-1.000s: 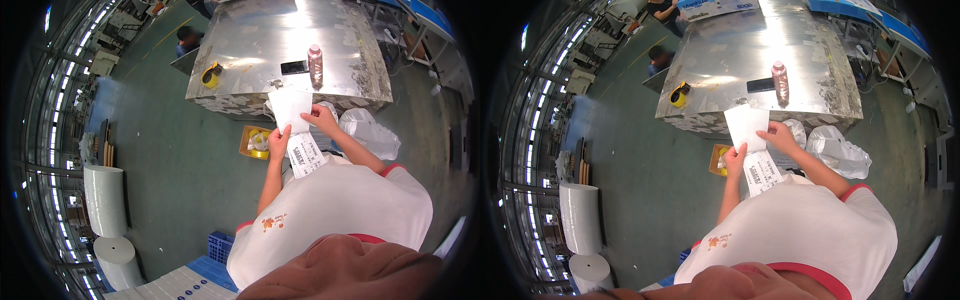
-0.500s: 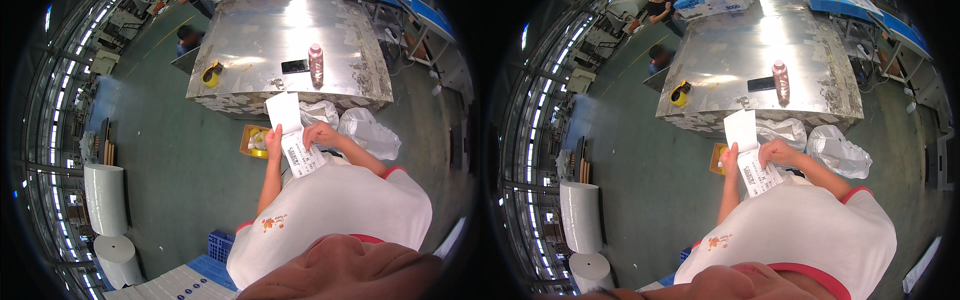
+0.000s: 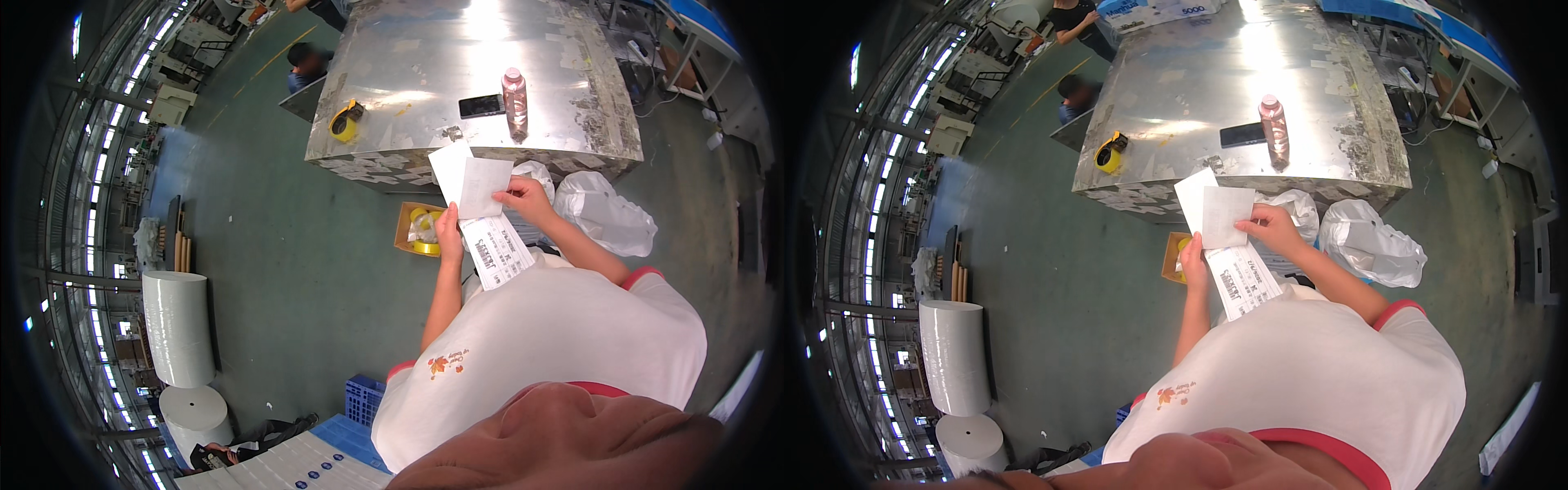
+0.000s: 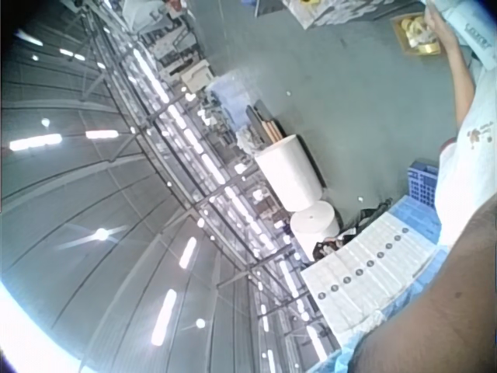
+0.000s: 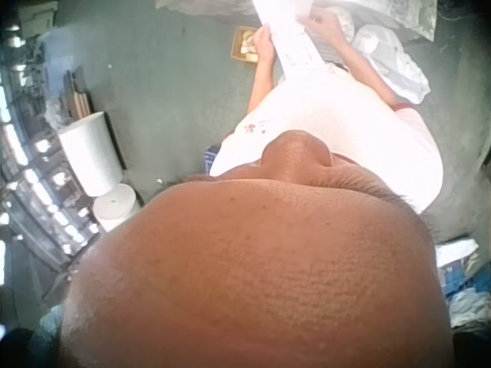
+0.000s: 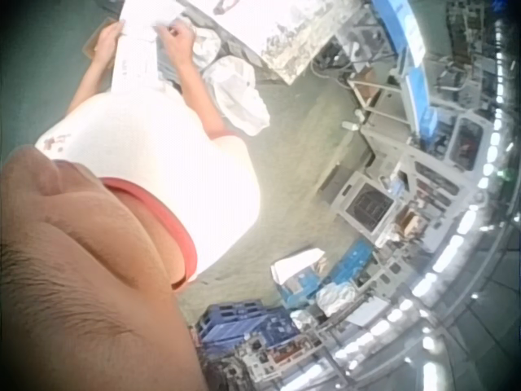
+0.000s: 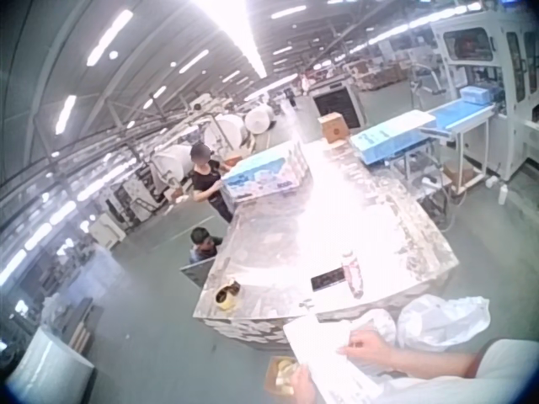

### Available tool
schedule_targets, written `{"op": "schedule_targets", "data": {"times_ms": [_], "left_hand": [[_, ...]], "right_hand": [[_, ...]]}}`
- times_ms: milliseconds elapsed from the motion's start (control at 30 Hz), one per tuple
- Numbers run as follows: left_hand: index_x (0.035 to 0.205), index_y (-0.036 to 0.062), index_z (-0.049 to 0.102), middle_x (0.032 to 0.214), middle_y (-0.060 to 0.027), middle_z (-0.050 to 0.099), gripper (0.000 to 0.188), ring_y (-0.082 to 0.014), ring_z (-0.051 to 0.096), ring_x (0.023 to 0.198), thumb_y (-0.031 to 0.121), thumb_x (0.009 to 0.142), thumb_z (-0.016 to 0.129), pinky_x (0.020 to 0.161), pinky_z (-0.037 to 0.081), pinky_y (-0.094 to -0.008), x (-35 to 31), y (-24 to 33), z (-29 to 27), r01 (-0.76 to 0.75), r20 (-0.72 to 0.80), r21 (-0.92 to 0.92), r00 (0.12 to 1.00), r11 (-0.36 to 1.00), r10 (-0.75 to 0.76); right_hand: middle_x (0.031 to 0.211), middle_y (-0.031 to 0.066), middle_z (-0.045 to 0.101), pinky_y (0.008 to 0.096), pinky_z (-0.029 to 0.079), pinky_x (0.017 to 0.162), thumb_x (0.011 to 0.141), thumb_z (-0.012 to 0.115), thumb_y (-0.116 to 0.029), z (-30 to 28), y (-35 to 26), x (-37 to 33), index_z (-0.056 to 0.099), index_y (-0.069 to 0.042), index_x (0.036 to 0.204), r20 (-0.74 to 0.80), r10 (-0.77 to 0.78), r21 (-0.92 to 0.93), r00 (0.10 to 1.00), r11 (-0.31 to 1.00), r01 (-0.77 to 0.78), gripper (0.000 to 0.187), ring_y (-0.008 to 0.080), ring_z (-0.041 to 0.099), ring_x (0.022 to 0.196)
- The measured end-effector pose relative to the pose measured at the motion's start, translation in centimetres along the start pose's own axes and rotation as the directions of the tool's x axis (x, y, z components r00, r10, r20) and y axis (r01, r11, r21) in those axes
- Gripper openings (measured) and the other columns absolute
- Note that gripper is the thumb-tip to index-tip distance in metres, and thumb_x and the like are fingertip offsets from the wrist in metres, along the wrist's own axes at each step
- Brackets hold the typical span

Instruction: The person picks up a plastic bag containing stacks of white paper, uses a handheld tape dispenser to seal the bag opening, and handles a strip of printed labels.

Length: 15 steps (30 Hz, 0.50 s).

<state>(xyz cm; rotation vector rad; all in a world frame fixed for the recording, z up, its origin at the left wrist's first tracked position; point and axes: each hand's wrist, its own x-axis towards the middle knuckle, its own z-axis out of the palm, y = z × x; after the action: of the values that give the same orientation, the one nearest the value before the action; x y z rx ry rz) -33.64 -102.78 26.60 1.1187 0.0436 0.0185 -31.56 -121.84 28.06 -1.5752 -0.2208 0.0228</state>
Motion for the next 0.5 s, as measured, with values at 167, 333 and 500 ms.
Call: {"op": "schedule_targets", "data": {"times_ms": [167, 333, 500], "left_hand": [[0.091, -0.0030, 0.063, 0.082, -0.0017, 0.063, 0.024, -0.0045, 0.053, 0.068, 0.020, 0.089, 0.056, 0.060, 0.042, -0.0188, 0.3, -0.3, -0.7, 0.025, -0.025, 0.093, 0.999, 0.995, -0.023], [0.089, -0.0031, 0.065, 0.077, -0.0004, 0.063, 0.020, -0.0035, 0.053, 0.065, 0.017, 0.085, 0.062, 0.056, 0.041, -0.0180, 0.0, 0.1, 0.0, 0.015, 0.020, 0.306, 1.000, 0.952, -0.022], [0.088, -0.0029, 0.065, 0.078, -0.0014, 0.063, 0.018, -0.0040, 0.055, 0.065, 0.014, 0.083, 0.064, 0.056, 0.042, -0.0184, -0.2, 1.0, 0.7, 0.070, 0.113, 0.400, 0.986, 0.914, -0.125]], "right_hand": [[0.065, 0.0039, 0.061, 0.0220, 0.040, 0.058, 0.088, 0.053, -0.023, -1.2, -1.2, -0.8, 0.065, -0.001, 0.069, 0.479, -0.258, 0.143, 0.839, 0.966, 0.215, 0.032, 0.0088, 0.054, 0.066], [0.068, -0.0006, 0.058, 0.0204, 0.036, 0.054, 0.089, 0.052, -0.032, -0.6, -0.3, 0.7, 0.064, -0.003, 0.081, 0.053, 0.186, 0.189, 0.981, 0.963, -0.193, 0.032, 0.0069, 0.046, 0.057], [0.073, 0.0007, 0.061, 0.0190, 0.038, 0.055, 0.082, 0.062, -0.038, -0.6, -0.7, 4.5, 0.064, -0.002, 0.088, -0.101, 0.310, 0.308, 0.945, 0.913, -0.267, 0.037, 0.0054, 0.051, 0.061]]}}
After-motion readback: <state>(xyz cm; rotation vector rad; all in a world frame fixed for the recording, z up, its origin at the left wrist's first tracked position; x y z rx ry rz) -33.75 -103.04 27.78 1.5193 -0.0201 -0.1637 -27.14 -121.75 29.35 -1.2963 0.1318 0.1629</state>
